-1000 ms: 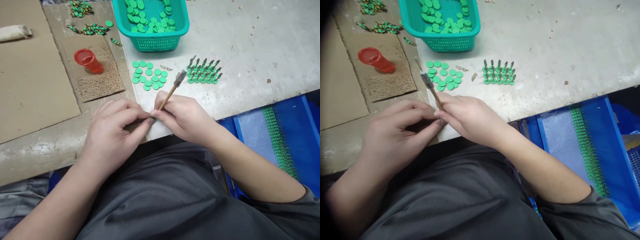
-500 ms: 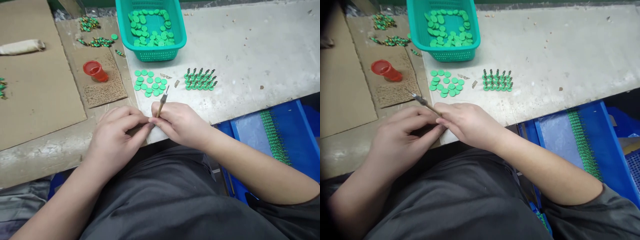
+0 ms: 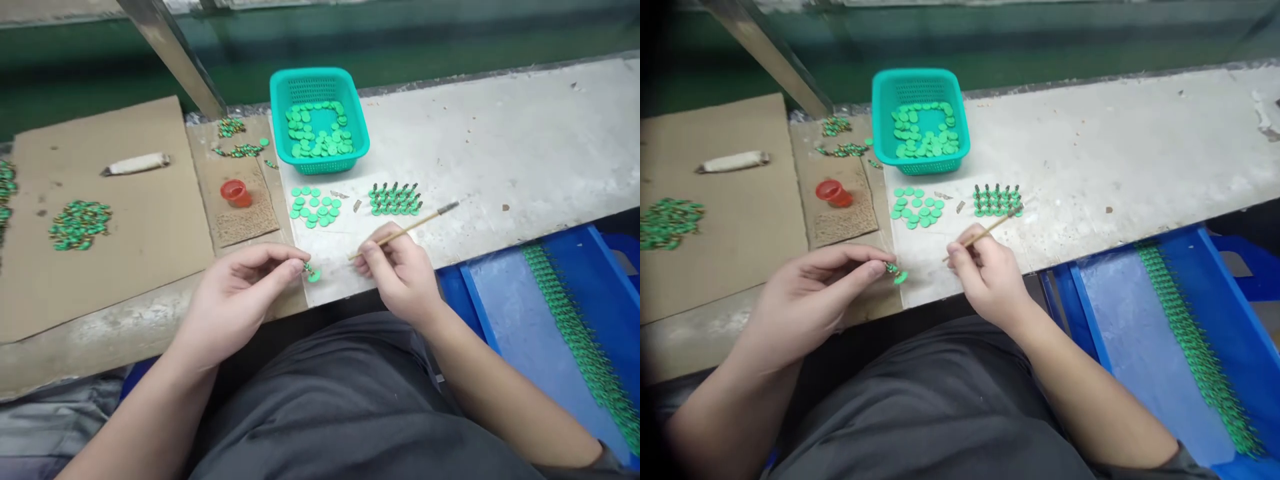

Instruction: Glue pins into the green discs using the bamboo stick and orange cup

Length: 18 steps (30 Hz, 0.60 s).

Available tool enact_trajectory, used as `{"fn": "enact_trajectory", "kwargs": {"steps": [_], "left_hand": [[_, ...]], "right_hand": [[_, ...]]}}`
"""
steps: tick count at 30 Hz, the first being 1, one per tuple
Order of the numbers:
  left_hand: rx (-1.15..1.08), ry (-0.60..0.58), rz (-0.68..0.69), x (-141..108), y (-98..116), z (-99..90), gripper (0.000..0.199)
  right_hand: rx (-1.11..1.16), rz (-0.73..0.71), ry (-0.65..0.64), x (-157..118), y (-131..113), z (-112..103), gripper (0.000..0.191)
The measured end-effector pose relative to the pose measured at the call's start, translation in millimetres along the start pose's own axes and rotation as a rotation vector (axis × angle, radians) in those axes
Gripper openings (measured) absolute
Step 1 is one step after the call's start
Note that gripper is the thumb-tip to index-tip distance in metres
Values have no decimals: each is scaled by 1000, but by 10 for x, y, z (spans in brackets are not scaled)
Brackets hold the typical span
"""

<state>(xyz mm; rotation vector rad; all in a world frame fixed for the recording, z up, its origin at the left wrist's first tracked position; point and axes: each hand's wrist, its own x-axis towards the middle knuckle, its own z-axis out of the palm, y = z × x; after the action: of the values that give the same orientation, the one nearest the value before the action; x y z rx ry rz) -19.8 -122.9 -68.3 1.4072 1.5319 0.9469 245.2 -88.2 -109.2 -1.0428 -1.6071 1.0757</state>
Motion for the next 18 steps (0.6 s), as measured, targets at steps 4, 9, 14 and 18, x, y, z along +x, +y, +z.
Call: {"fn": "enact_trajectory", "kwargs": {"steps": [4,9,14,18], "left_hand": [[-148,-29,-6,-12,252,-156,55],[-227,-41,6,-47,429,-253,46],[-241,-47,12,-60,538,-288,39],[-245,-50,13,-83,599,-307,39]], "right_hand": [[-145,-68,-43,-125,2,-31,21],[-246,-155,-61,-169,9,7,19],[-293,-178,-61,-171,32,35,22],[-321,-184,-64,-174,48,32,23]]}}
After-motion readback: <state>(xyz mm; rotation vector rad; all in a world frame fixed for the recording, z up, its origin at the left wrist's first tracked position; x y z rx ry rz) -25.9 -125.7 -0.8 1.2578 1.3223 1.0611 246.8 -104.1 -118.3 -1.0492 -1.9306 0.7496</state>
